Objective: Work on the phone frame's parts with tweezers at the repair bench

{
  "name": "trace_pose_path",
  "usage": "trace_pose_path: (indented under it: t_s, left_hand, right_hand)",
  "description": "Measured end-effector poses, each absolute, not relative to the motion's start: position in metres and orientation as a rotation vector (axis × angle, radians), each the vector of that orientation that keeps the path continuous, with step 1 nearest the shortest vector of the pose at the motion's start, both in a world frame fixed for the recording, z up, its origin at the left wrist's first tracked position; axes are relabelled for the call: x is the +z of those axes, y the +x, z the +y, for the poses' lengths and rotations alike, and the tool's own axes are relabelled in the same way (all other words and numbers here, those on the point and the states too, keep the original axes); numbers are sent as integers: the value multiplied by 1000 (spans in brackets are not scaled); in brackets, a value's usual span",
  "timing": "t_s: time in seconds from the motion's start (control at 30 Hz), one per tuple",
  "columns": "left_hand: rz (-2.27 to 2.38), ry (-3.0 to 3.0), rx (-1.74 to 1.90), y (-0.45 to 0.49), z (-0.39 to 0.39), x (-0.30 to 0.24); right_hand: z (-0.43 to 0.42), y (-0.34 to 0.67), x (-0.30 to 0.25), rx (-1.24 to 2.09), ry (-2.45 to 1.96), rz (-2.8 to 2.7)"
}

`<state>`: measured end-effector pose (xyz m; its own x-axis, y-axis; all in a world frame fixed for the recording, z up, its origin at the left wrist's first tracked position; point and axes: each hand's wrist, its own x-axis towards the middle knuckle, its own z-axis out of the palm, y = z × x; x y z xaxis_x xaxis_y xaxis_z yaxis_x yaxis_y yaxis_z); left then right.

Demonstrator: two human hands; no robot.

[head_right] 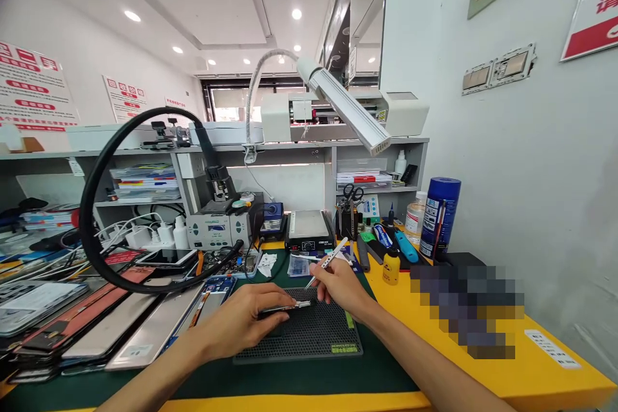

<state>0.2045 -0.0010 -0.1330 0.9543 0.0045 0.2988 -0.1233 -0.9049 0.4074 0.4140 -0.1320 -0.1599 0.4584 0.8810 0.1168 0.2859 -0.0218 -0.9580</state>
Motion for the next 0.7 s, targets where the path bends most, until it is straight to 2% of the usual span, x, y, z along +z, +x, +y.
trace_pose_path:
  t_s: [0.43,0.7]
  left_hand:
    - [-133,2649,430,209,0,-127]
    - [46,2658,356,214,6,-126]
  right_hand:
    - [-132,411,-162,667,-1519,-989]
    - [-122,412,-167,666,-1498,-919]
